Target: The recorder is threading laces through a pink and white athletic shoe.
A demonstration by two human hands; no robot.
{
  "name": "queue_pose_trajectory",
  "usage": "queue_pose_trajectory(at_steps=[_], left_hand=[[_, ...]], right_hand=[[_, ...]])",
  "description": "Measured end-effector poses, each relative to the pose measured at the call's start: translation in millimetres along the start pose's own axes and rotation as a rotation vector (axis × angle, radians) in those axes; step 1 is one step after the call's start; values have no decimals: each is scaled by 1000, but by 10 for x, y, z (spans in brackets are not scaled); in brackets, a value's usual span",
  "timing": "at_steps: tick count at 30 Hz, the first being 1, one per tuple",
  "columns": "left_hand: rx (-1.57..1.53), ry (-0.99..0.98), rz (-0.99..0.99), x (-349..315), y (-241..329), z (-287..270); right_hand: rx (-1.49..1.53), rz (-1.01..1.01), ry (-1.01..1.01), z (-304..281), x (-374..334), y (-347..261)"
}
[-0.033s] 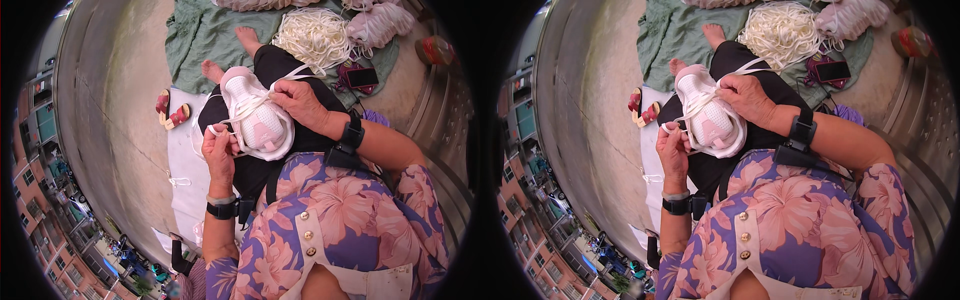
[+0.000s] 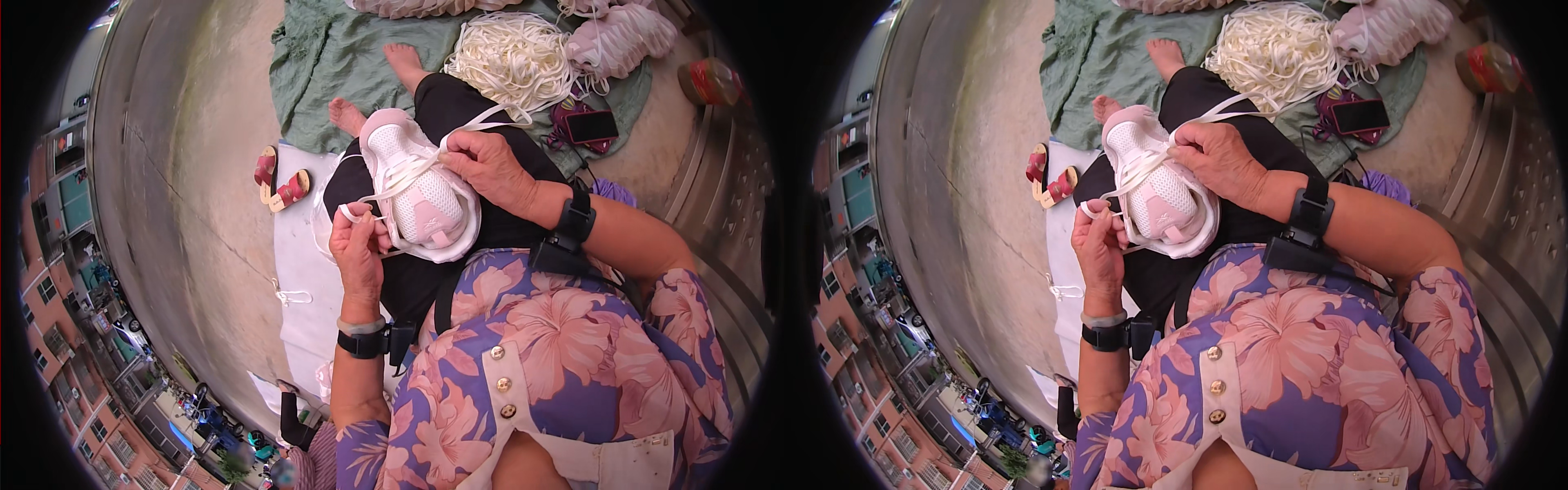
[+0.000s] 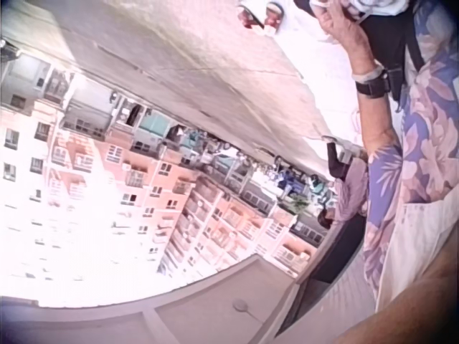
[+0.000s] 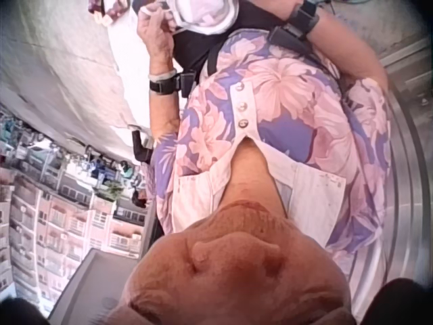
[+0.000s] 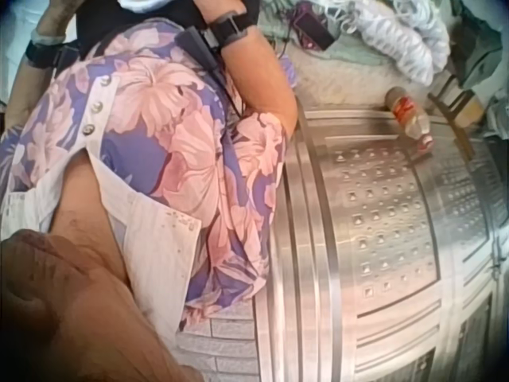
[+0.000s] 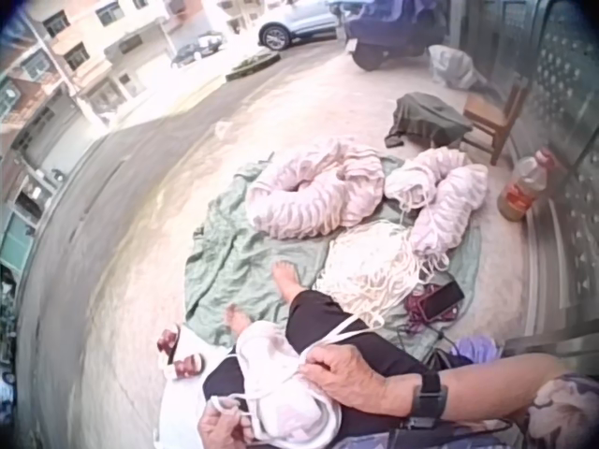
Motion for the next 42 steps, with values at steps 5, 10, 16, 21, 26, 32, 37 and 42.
queue_pose_trajectory(at_steps=[5,10,16,21,26,32,37,42], left_hand=[[22,-9,50,-33,54,-5],[30,14,94,89,48,44],[25,7,125,108,60,105],[13,-26,151,165,21,101],[69,-20,198,180,20,130],[526,43,454,169,194,200],[622,-24,498,235,180,311],[701,-55,580,287,185,362]], right_hand=[[-267,-203,-125,88,73,-203],[-424,-243,-29,36,-28,-271],[-543,-289,-100,97,-138,-385],[-535,-193,-152,77,-130,-261],[-532,-217,-185,66,-121,-292],[-594,-391,-231,81,-106,-324],[-595,-483,-269,131,-26,-276],[-625,-517,-249,96,-13,-284]])
Point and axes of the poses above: each hand's wrist, its own x-axis towards the middle knuckle, its own z-axis out of the palm, y = z × x, the point moved 7 cm from there along x, towards the middle knuckle, and after that the axes turned 5 degrees about -x, right-handed, at the moved point
